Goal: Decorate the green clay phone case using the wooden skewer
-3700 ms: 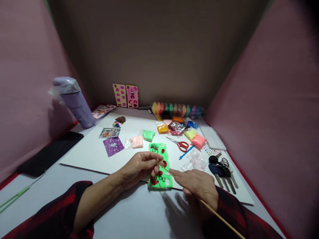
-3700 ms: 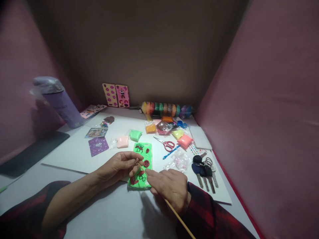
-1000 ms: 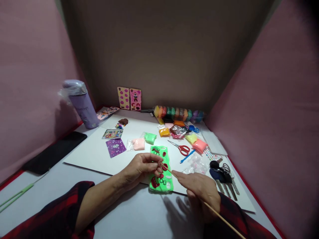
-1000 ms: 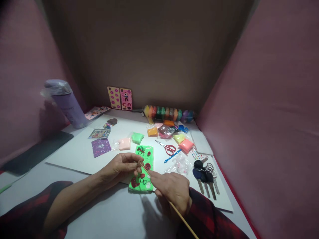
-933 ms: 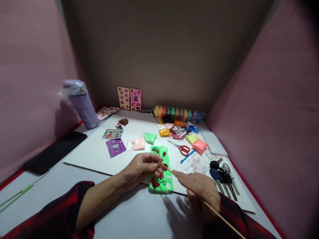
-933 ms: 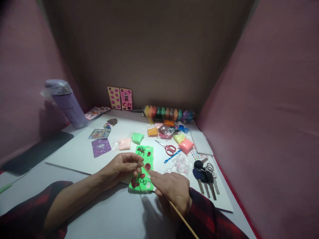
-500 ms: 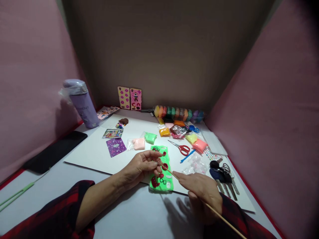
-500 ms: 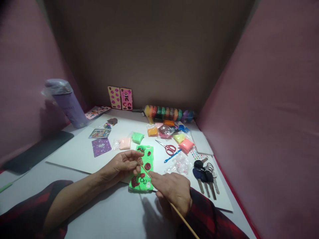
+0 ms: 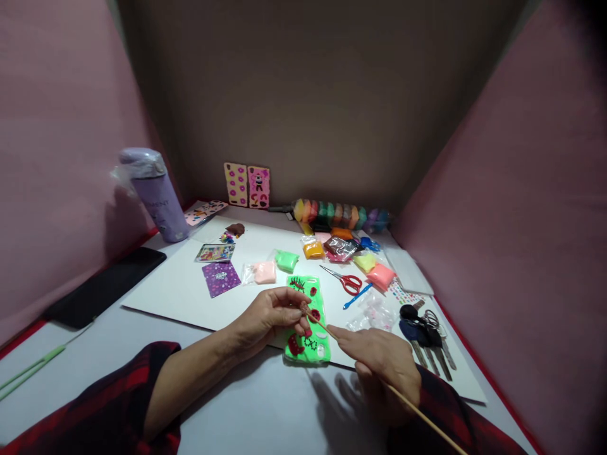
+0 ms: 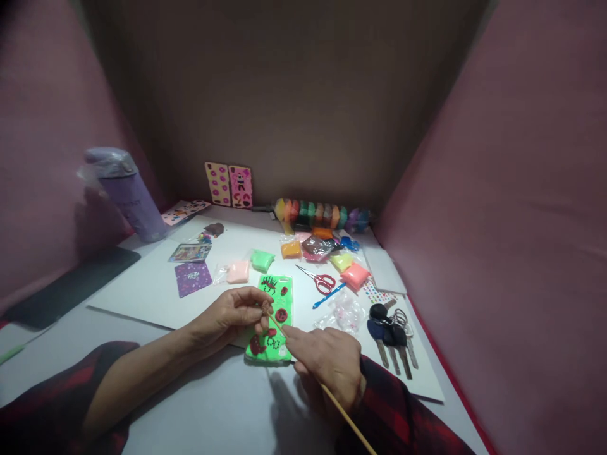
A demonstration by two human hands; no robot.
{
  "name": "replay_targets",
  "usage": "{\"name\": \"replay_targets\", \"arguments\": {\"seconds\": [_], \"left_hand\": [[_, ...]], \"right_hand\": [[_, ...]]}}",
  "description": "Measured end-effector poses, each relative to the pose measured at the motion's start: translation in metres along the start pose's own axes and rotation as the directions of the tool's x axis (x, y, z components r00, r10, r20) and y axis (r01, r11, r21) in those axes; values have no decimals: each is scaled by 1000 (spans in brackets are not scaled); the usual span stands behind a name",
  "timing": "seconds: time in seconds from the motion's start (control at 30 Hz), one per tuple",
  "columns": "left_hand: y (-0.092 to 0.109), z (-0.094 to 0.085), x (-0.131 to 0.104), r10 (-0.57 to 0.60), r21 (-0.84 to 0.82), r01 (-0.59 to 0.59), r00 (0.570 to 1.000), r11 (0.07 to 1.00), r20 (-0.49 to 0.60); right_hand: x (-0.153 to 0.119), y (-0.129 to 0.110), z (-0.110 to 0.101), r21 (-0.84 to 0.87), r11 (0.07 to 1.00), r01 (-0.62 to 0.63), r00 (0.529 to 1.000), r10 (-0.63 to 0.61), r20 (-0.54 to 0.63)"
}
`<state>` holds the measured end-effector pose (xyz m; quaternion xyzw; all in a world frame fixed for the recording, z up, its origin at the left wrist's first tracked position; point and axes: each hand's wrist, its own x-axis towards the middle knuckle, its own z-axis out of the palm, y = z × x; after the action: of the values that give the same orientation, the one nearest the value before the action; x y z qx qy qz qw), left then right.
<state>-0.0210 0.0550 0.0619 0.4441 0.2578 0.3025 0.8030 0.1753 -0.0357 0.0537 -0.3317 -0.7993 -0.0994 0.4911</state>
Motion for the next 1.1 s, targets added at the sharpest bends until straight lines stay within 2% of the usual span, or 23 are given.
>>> {"name": "replay_targets", "arguments": {"seconds": [0.77, 1.1], "left_hand": [[-1, 1, -1, -2, -5, 2, 1000, 1000, -14], [-2, -1, 0, 2, -12, -2, 1000, 1000, 0]], "right_hand": [[-2, -1, 0, 9, 1000, -11, 1000, 11, 14], [-2, 0, -2, 13, 1000, -8, 1000, 8, -19]]}}
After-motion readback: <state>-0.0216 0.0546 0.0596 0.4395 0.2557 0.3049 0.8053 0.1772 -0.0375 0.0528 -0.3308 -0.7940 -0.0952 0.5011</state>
